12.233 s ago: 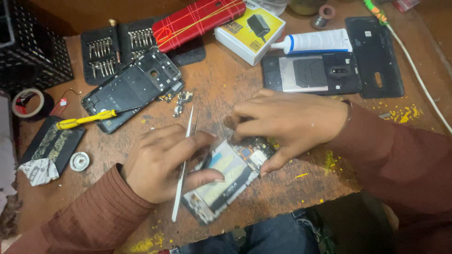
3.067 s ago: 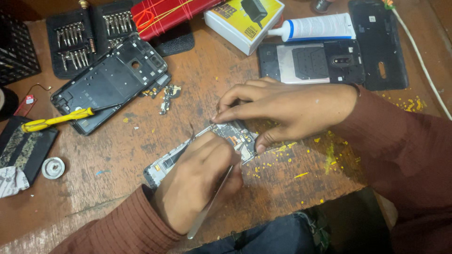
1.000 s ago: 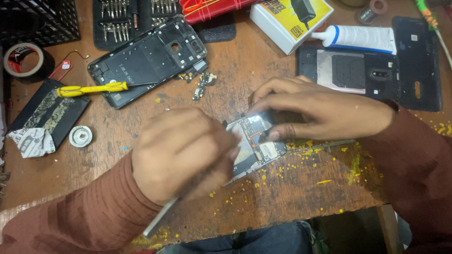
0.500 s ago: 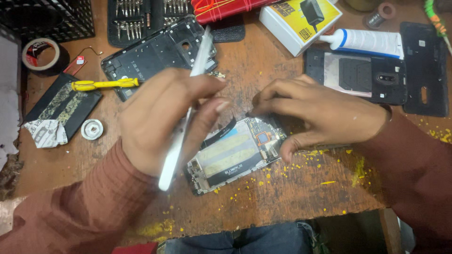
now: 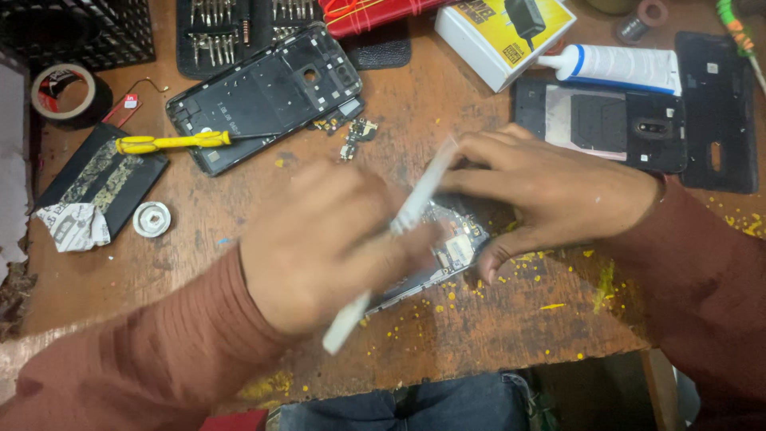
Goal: The person uses tweezers to place and adjust small components on a disassembled mobile phone motherboard. They then use a yellow screwdriver to tighten screws on the phone's back cover.
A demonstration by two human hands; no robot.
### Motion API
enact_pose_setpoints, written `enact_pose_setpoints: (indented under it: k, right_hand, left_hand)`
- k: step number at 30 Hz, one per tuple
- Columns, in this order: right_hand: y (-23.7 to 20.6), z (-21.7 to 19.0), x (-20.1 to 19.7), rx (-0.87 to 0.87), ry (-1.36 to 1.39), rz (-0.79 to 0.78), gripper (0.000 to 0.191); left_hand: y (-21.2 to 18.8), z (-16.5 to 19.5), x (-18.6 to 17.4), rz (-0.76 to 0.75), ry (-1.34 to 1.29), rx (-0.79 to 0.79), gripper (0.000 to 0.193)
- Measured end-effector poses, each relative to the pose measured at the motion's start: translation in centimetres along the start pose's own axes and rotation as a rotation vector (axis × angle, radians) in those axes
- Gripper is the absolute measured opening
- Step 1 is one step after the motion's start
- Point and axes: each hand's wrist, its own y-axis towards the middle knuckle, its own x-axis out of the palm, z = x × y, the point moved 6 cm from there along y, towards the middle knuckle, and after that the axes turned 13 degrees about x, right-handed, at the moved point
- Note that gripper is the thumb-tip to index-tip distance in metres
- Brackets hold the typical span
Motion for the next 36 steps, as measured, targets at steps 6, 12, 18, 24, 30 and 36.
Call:
enact_pose_setpoints:
  k: [6,12,18,24,30,36]
  right_hand:
    - [-0.2,-0.6,-0.8,-0.029,-0.012,0.036,0.096]
    - [-0.1,-0.4,-0.4,0.016,-0.005,0.017,0.095]
    - [0.0,-0.5,-0.5,0.006,0.008,0.015,0.093]
    - [-0.1,-0.7,-0.7,-0.023,0.013,0.034,0.093]
    - [-0.2,-0.7,-0.6,-0.031,0.021,0.046,0.093]
    - [-0.4,-0.6,-0.7,-0.052,0.021,0.059,0.093]
  left_hand:
    - [-0.8,1.7,4.2,-0.262,-0.119,0.0,0.029]
    - [-1.6,1.1,5.5,-0.291,-0.146,-0.128,0.031]
    - [-1.1,0.8,5.7,-0.306,-0.217,-0.17,0.026]
    - [-1.5,0.6,5.6,-0.264,-0.257,-0.153,0.029]
    - [-1.5,0.6,5.3,-0.26,-0.252,-0.13,0.032]
    - [-1.5,0.9,5.1,-0.256,-0.203,-0.089,0.039]
